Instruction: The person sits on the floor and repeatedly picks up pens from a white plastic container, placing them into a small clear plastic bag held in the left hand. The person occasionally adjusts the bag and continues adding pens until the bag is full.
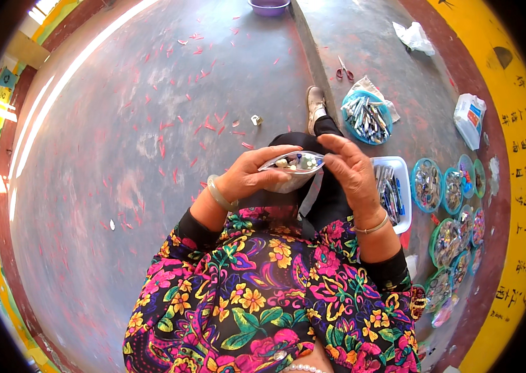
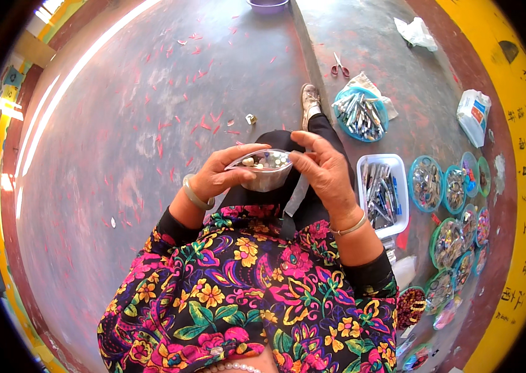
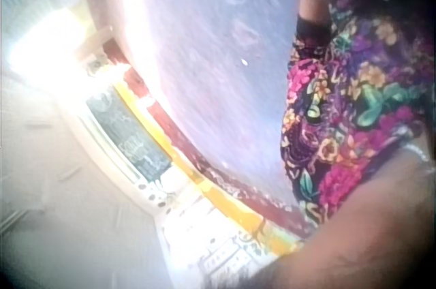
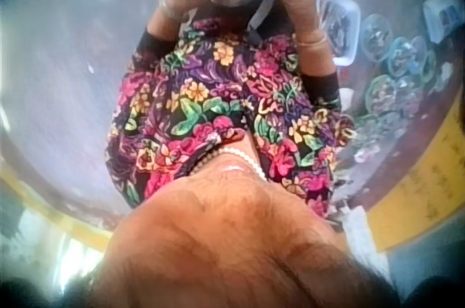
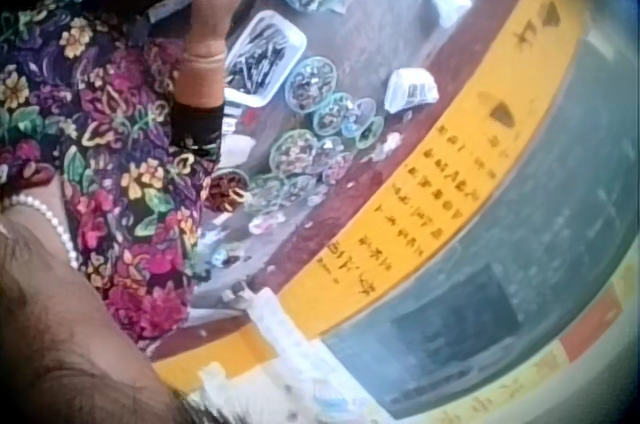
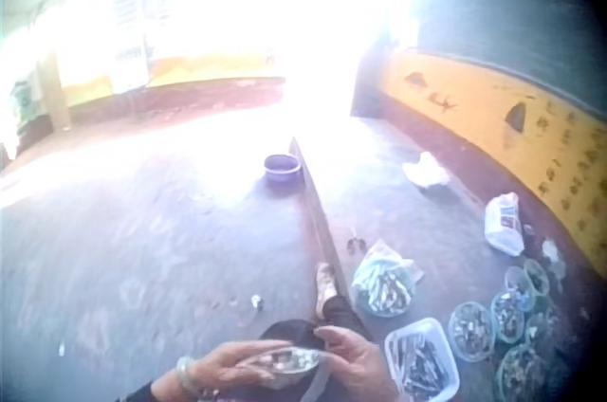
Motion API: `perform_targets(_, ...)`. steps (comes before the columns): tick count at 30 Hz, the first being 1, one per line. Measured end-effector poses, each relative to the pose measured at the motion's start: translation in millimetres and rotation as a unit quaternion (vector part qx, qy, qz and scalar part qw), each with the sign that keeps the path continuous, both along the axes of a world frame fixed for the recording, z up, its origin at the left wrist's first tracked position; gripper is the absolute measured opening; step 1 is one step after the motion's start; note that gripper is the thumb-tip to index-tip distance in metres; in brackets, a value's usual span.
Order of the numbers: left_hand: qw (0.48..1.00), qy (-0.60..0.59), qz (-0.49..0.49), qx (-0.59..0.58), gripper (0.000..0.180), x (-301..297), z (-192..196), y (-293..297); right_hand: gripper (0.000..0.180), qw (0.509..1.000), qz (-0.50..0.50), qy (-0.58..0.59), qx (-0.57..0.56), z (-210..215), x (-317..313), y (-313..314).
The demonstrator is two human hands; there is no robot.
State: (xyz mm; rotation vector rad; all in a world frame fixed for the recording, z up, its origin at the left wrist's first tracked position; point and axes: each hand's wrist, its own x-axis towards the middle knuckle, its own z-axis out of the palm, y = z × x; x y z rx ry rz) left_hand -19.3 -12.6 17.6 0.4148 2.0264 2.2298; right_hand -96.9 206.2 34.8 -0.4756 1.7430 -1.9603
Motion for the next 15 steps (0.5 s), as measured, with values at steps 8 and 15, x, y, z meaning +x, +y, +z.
perform_targets(8, 0.997, -0.010, 0.012, 0.074, 0.063, -0.5, -11.6, 4.5, 0.042, 0.997, 0.075, 0.007, -0.010, -15.5, 11.2, -0.6)
perform_targets(15, 0.999, -0.044, 0.012, 0.026, 0.047, 3.0, -16.6, 0.0, 0.041, 0.995, 0.028, 0.093, -0.016, -21.2, 9.8, 11.0)
